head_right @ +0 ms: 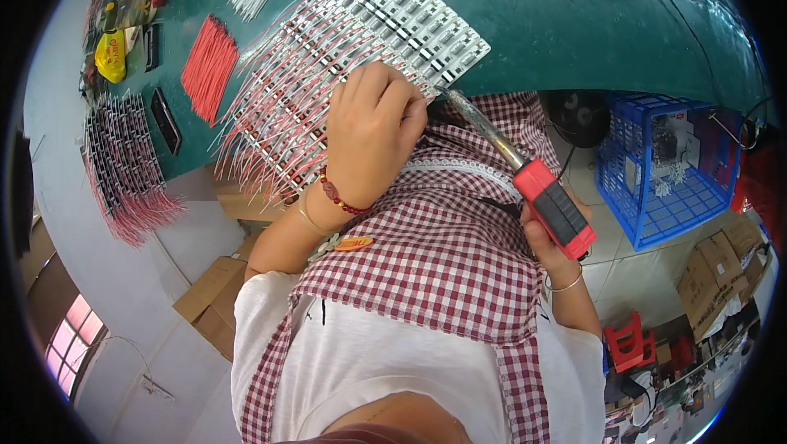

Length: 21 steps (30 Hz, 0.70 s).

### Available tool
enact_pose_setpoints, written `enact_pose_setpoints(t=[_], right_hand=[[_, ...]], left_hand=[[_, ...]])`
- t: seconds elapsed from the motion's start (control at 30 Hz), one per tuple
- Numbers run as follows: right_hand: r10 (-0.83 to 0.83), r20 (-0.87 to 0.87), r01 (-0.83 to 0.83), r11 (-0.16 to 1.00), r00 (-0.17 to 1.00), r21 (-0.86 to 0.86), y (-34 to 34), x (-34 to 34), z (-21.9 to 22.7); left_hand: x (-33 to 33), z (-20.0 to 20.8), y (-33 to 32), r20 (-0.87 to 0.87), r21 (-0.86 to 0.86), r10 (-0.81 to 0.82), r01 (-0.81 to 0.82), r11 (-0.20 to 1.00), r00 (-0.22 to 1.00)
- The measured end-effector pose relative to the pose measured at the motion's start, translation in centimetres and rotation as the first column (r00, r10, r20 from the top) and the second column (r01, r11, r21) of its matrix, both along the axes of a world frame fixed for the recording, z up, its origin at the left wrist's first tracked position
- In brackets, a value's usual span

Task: The person uses a soldering iron to attach red and white wires to a grid of small electronic components on a green workbench. They repeatedly pick up individual wires, place them into slots on the component board, and apply heat with the soldering iron to secure them.

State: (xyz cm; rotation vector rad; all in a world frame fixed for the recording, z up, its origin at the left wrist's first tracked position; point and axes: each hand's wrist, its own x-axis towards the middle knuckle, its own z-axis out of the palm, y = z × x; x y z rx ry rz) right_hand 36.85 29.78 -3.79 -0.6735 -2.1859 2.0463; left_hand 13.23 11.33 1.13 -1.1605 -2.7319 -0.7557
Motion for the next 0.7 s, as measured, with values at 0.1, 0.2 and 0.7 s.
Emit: enact_pose_setpoints(t=[0.1, 0.2, 0.7], right_hand=[[0.022, 0.0, -0.022, 1.0, 1.0, 0.019, 0.2, 0.5, -0.6], [0.002, -0.026, -0.002, 1.0, 1.0, 0.013, 0.0, 0.4, -0.8], [0.074, -0.031, -0.07, 0.991, 0.997, 0.117, 0.4, 1.1, -1.7]], left_hand=[[0.0, -0.1, 0.3, -0.02, -0.039, 0.013, -0.014, 0.999, 1.0], [0.0, -0.2, 0.4, -0.004, -0.047, 0.013, -0.013, 0.999, 1.0], [0.0, -0.1, 0.5, 0.008, -0.047, 0.024, -0.024, 0.999, 1.0]])
